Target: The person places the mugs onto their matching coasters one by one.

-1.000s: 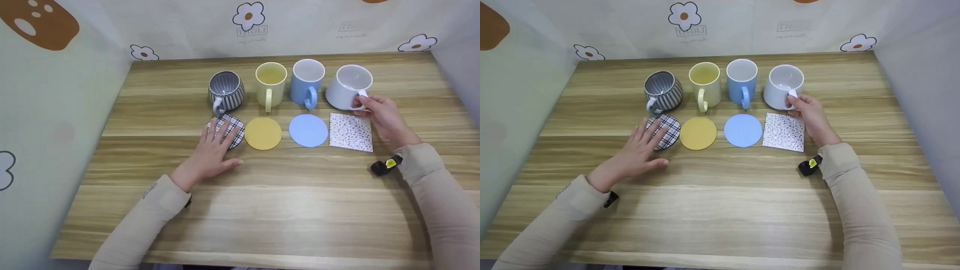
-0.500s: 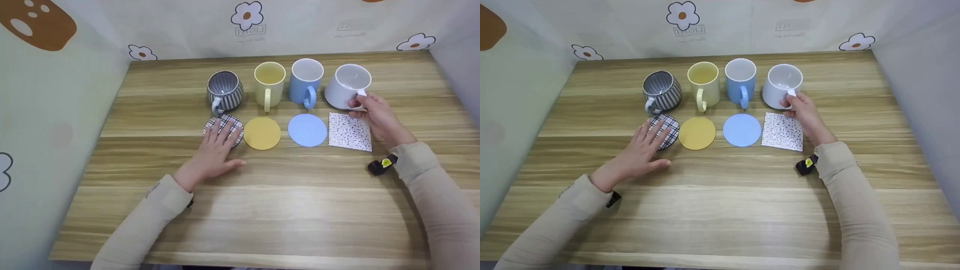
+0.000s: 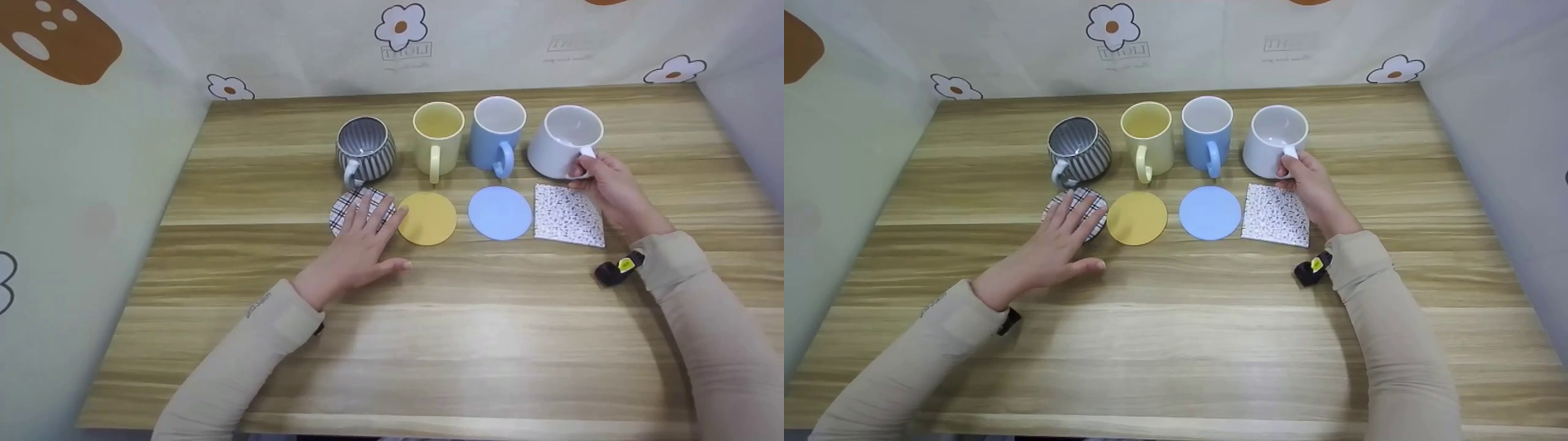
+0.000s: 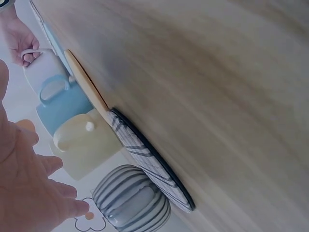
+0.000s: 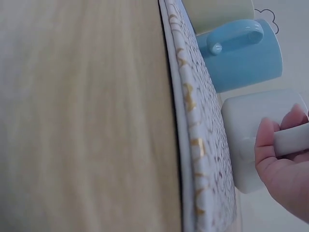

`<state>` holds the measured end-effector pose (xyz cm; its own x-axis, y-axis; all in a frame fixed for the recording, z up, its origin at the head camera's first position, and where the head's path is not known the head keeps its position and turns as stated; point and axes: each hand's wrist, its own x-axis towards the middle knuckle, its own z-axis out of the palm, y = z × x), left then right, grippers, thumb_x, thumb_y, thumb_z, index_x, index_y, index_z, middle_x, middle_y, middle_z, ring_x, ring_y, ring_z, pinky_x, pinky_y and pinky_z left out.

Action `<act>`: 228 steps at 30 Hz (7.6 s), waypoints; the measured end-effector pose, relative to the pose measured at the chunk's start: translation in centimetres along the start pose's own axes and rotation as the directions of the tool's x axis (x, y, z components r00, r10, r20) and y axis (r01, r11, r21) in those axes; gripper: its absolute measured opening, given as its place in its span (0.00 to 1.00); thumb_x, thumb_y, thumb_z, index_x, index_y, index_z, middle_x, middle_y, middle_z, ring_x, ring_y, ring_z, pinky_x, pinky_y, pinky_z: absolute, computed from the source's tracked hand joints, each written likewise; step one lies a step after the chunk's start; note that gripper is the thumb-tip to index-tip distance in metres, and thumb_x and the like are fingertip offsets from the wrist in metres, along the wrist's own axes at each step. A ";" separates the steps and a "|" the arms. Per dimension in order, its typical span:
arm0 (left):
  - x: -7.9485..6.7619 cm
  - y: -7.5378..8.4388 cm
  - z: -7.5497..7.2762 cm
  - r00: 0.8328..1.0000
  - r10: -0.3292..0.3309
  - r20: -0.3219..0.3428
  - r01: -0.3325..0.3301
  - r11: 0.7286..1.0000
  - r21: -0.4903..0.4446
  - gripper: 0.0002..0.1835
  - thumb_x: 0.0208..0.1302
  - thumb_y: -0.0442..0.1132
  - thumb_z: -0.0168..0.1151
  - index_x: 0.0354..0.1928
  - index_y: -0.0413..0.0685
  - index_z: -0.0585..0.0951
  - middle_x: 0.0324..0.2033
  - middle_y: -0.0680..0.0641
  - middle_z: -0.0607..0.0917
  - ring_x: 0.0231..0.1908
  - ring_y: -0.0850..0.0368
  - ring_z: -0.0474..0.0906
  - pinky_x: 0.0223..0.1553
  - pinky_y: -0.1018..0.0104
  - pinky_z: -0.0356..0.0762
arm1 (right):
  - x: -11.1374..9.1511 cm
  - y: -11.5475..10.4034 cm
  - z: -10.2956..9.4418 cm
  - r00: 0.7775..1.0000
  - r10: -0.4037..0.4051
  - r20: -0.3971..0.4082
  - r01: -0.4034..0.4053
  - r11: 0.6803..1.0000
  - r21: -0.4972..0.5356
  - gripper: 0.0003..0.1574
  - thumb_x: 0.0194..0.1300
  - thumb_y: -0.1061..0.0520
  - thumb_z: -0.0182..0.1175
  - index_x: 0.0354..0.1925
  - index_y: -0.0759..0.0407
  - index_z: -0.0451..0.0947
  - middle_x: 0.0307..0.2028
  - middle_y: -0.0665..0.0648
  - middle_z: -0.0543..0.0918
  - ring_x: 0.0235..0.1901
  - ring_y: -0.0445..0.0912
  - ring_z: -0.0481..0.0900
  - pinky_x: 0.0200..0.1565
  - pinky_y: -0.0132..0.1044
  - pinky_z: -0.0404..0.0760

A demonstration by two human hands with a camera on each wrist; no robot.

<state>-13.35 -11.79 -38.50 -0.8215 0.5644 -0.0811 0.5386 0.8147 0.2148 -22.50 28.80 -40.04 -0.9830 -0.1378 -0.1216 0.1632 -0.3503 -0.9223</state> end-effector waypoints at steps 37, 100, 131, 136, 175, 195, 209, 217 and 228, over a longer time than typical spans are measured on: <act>4.3 4.8 -0.6 0.989 0.146 0.036 -0.147 0.989 0.010 0.45 0.60 0.66 0.47 0.72 0.53 0.47 0.71 0.43 0.39 0.69 0.38 0.30 0.66 0.42 0.34 | 0.6 0.7 -1.1 0.999 0.003 0.052 -0.003 1.000 -0.011 0.12 0.64 0.57 0.55 0.28 0.63 0.69 0.21 0.53 0.72 0.26 0.42 0.71 0.35 0.32 0.76; 7.9 10.0 -0.5 0.966 0.218 0.138 -0.237 0.962 0.138 0.44 0.60 0.69 0.41 0.72 0.58 0.42 0.72 0.46 0.39 0.69 0.40 0.28 0.67 0.45 0.36 | 0.3 0.6 0.3 0.995 -0.037 -0.094 0.024 0.990 -0.138 0.17 0.68 0.53 0.49 0.24 0.58 0.66 0.19 0.51 0.69 0.28 0.43 0.69 0.34 0.32 0.74; 9.3 12.1 0.3 0.954 0.261 0.147 -0.287 0.939 0.192 0.44 0.60 0.71 0.37 0.72 0.58 0.43 0.72 0.46 0.40 0.69 0.40 0.32 0.67 0.44 0.38 | 0.5 0.7 0.4 0.994 -0.042 -0.101 0.029 0.991 -0.127 0.16 0.67 0.56 0.49 0.23 0.59 0.67 0.18 0.51 0.70 0.26 0.43 0.68 0.31 0.32 0.73; 9.5 12.3 0.4 0.953 0.267 0.141 -0.292 0.933 0.208 0.44 0.59 0.72 0.36 0.72 0.58 0.43 0.72 0.45 0.41 0.69 0.40 0.33 0.67 0.44 0.40 | 0.6 0.6 0.5 0.991 -0.037 -0.127 0.015 0.986 -0.166 0.16 0.68 0.54 0.49 0.23 0.58 0.67 0.19 0.51 0.70 0.27 0.43 0.68 0.32 0.32 0.74; 11.6 13.7 1.9 0.933 0.263 0.246 -0.327 0.906 0.269 0.45 0.60 0.71 0.36 0.72 0.56 0.43 0.72 0.46 0.41 0.70 0.43 0.36 0.67 0.46 0.41 | 0.5 0.8 0.4 0.993 -0.051 -0.103 0.039 0.992 -0.119 0.18 0.68 0.52 0.49 0.23 0.58 0.66 0.18 0.51 0.69 0.26 0.43 0.69 0.35 0.32 0.74; 12.6 14.7 3.0 0.910 0.203 0.363 -0.319 0.900 0.296 0.46 0.58 0.73 0.36 0.72 0.59 0.42 0.72 0.48 0.40 0.70 0.46 0.38 0.67 0.48 0.44 | 0.6 0.8 0.5 0.993 -0.055 -0.100 0.041 0.990 -0.134 0.17 0.68 0.54 0.49 0.23 0.59 0.66 0.18 0.51 0.69 0.25 0.42 0.68 0.34 0.33 0.74; 13.5 15.0 3.2 0.904 0.152 0.400 -0.263 0.935 0.239 0.46 0.58 0.73 0.35 0.72 0.59 0.41 0.72 0.49 0.38 0.70 0.45 0.36 0.67 0.51 0.44 | 0.6 0.8 0.7 0.991 -0.033 -0.130 0.014 0.990 -0.143 0.17 0.68 0.53 0.49 0.23 0.58 0.66 0.19 0.51 0.69 0.26 0.42 0.68 0.35 0.32 0.74; 13.6 15.4 3.0 0.909 0.140 0.392 -0.265 0.920 0.288 0.47 0.57 0.74 0.35 0.72 0.56 0.42 0.72 0.49 0.38 0.70 0.46 0.40 0.67 0.54 0.49 | 0.6 0.7 0.6 0.992 -0.050 -0.118 0.033 0.989 -0.142 0.18 0.68 0.55 0.48 0.21 0.58 0.66 0.18 0.51 0.69 0.25 0.42 0.68 0.34 0.32 0.74; 14.0 15.7 2.8 0.897 0.117 0.426 -0.254 0.925 0.282 0.49 0.55 0.76 0.34 0.72 0.58 0.41 0.72 0.49 0.37 0.70 0.46 0.38 0.67 0.54 0.48 | 0.4 0.4 1.0 0.986 -0.038 -0.161 0.015 0.990 -0.142 0.19 0.68 0.57 0.47 0.18 0.57 0.65 0.15 0.51 0.67 0.24 0.42 0.67 0.32 0.32 0.73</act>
<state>-15.87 9.25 -39.03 -0.5946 0.6581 -0.4619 0.7597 0.6480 -0.0547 -22.72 27.69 -40.08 -0.9893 0.0264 -0.1436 0.1346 -0.2172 -0.9668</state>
